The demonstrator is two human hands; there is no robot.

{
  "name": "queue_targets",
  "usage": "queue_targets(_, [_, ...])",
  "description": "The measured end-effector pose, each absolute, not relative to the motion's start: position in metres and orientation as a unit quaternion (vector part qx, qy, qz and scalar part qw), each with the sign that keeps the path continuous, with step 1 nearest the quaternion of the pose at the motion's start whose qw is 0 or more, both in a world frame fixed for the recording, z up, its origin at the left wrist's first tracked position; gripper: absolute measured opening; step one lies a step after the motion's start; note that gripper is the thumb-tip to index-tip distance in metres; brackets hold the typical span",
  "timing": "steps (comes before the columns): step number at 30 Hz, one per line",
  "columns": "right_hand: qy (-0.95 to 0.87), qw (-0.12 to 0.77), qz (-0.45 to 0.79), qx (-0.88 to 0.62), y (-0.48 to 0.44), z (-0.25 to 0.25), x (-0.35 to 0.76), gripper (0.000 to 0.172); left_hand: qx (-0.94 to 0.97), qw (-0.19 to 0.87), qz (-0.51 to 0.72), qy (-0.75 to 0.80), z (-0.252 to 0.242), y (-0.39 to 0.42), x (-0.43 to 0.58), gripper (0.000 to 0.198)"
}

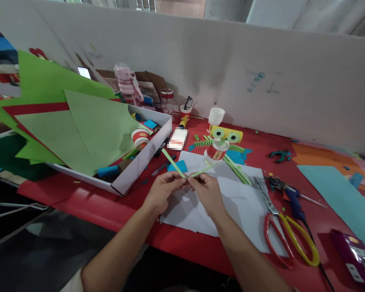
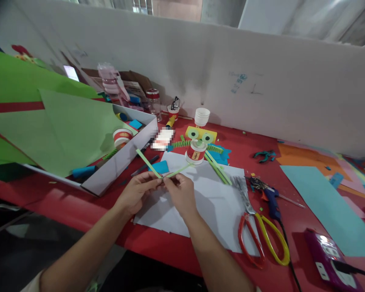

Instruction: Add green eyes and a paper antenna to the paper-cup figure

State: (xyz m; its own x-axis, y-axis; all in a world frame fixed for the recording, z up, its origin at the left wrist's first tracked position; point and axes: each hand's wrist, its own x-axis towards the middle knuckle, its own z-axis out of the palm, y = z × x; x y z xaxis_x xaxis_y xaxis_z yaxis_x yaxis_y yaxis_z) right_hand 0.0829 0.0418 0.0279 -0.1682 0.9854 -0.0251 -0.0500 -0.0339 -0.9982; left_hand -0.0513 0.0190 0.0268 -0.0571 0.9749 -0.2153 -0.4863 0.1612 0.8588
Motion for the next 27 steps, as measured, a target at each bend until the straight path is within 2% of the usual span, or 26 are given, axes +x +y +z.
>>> queue_targets(4, [-0.467,0.479,0.594,-0.447,0.043,0.031,0.095,0.015,0.340,0.623,0.545,0.446,0.037,0.029,-0.044,0.010])
queue_targets(9, [-0.481,0.475,0.567,-0.471,0.047,0.021,0.101,0.017,0.412,0.625,0.485,0.452,0.038,0.048,-0.043,0.010])
queue_targets(16, [-0.500,0.473,0.562,-0.458,0.048,0.011,0.095,0.019,0.418,0.610,0.503,0.447,0.029,0.047,-0.050,0.010])
queue_targets(24, [-0.484,0.512,0.506,-0.498,0.057,0.009,0.103,0.016,0.371,0.598,0.492,0.512,0.039,0.057,-0.019,0.009])
queue_targets(27, [-0.475,0.528,0.509,-0.487,0.054,0.015,0.103,0.021,0.399,0.611,0.490,0.477,0.038,0.060,-0.020,0.006])
